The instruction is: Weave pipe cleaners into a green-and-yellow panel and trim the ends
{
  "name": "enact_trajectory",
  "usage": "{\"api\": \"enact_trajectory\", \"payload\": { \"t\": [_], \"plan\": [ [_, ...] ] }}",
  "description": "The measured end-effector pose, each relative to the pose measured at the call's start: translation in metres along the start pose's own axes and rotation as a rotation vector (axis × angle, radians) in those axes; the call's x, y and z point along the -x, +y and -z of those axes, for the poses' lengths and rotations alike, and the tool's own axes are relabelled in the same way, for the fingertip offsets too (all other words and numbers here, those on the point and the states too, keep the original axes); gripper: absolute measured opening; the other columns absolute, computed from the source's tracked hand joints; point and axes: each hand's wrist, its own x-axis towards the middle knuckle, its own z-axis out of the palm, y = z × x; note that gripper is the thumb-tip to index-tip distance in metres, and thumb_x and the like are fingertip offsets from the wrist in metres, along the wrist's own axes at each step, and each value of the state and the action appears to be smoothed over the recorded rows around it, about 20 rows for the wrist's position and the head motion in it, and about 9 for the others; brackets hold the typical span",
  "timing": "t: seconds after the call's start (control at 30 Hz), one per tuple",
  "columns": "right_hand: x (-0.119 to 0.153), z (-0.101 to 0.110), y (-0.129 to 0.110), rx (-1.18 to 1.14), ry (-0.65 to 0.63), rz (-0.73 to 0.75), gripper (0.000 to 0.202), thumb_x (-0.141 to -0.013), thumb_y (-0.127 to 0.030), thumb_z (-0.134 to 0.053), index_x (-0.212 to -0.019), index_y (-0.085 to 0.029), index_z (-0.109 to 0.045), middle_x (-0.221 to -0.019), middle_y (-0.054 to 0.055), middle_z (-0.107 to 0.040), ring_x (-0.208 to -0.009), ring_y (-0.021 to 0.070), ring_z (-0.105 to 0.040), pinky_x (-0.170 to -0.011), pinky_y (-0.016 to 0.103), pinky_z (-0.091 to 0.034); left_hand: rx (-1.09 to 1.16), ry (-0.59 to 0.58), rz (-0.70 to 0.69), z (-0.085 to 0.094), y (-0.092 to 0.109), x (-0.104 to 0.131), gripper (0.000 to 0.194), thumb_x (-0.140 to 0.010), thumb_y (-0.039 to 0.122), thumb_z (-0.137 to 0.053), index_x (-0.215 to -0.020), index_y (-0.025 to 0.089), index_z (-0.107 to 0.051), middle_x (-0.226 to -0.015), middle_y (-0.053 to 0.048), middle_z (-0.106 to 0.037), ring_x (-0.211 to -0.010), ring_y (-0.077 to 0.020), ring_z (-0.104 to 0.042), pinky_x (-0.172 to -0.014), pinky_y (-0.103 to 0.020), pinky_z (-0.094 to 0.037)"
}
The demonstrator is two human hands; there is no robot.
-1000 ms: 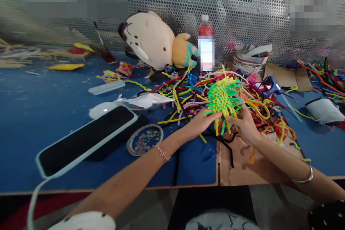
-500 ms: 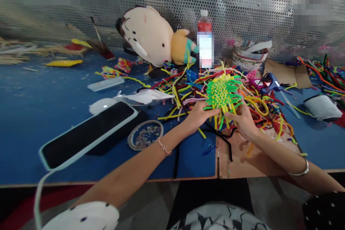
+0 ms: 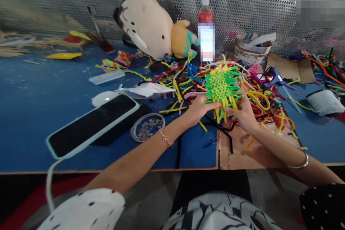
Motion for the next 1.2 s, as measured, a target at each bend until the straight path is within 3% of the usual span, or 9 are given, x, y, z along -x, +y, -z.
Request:
{"api": "enact_trajectory", "payload": {
  "t": [0.2,0.4,0.67,0.83,1.07,1.2],
  "plan": [
    [-0.002,0.000,-0.002,0.046,0.010,0.010,0.063,-0.051,-0.023,-0.086,-0.097,-0.027,-0.044,-0.102,-0.002,-0.064,-0.096,0.0180,-0.066,-0.085,0.034,-0.058,-0.023,-0.048,-0.044,-0.001,0.000,0.002,0.030,-0.061,0.032,-0.079,-0.086,0.015,-0.076,-0.098,-0.008,-0.077,-0.106,-0.0296,-0.067,-0.100,-0.044,-0.049],
    [-0.003,0.001,0.002,0.099,0.038,0.063,0.059,-0.057,-0.025,-0.081,-0.101,-0.027,-0.042,-0.104,0.000,-0.063,-0.101,0.0209,-0.067,-0.087,0.037,-0.059,0.088,-0.065,0.076,-0.003,0.004,0.003,0.034,-0.056,0.032,-0.081,-0.083,0.014,-0.074,-0.088,-0.008,-0.077,-0.090,-0.0284,-0.071,-0.087,-0.043,-0.056],
    [-0.002,0.005,0.010,0.317,0.062,0.224,0.050,-0.068,-0.029,-0.073,-0.104,-0.028,-0.038,-0.097,0.001,-0.063,-0.092,0.0211,-0.067,-0.082,0.040,-0.059,0.162,-0.071,0.110,-0.002,0.002,0.000,0.027,-0.056,0.023,-0.080,-0.080,0.013,-0.073,-0.084,-0.008,-0.076,-0.083,-0.0248,-0.071,-0.081,-0.039,-0.057],
    [-0.001,0.005,0.010,0.360,0.069,0.264,0.044,-0.070,-0.029,-0.070,-0.101,-0.027,-0.039,-0.092,0.000,-0.062,-0.086,0.0194,-0.066,-0.077,0.039,-0.058,0.113,-0.094,-0.001,-0.003,0.000,0.001,0.029,-0.056,0.023,-0.082,-0.083,0.014,-0.074,-0.089,-0.008,-0.077,-0.096,-0.0285,-0.069,-0.089,-0.041,-0.054],
    [-0.001,0.004,0.010,0.216,0.036,0.186,0.044,-0.073,-0.036,-0.072,-0.101,-0.028,-0.039,-0.092,0.000,-0.064,-0.081,0.0199,-0.069,-0.071,0.038,-0.061,0.033,-0.114,-0.085,-0.001,0.000,-0.001,0.031,-0.060,0.027,-0.081,-0.087,0.014,-0.073,-0.089,-0.009,-0.076,-0.102,-0.0312,-0.069,-0.093,-0.043,-0.052],
    [-0.002,0.004,0.009,0.165,0.000,0.117,0.056,-0.064,-0.035,-0.079,-0.104,-0.028,-0.040,-0.100,0.002,-0.064,-0.093,0.0225,-0.069,-0.082,0.042,-0.062,-0.036,-0.104,-0.105,-0.001,0.000,-0.001,0.031,-0.060,0.029,-0.081,-0.086,0.015,-0.073,-0.091,-0.009,-0.077,-0.103,-0.0313,-0.069,-0.096,-0.044,-0.052]
  ]
}}
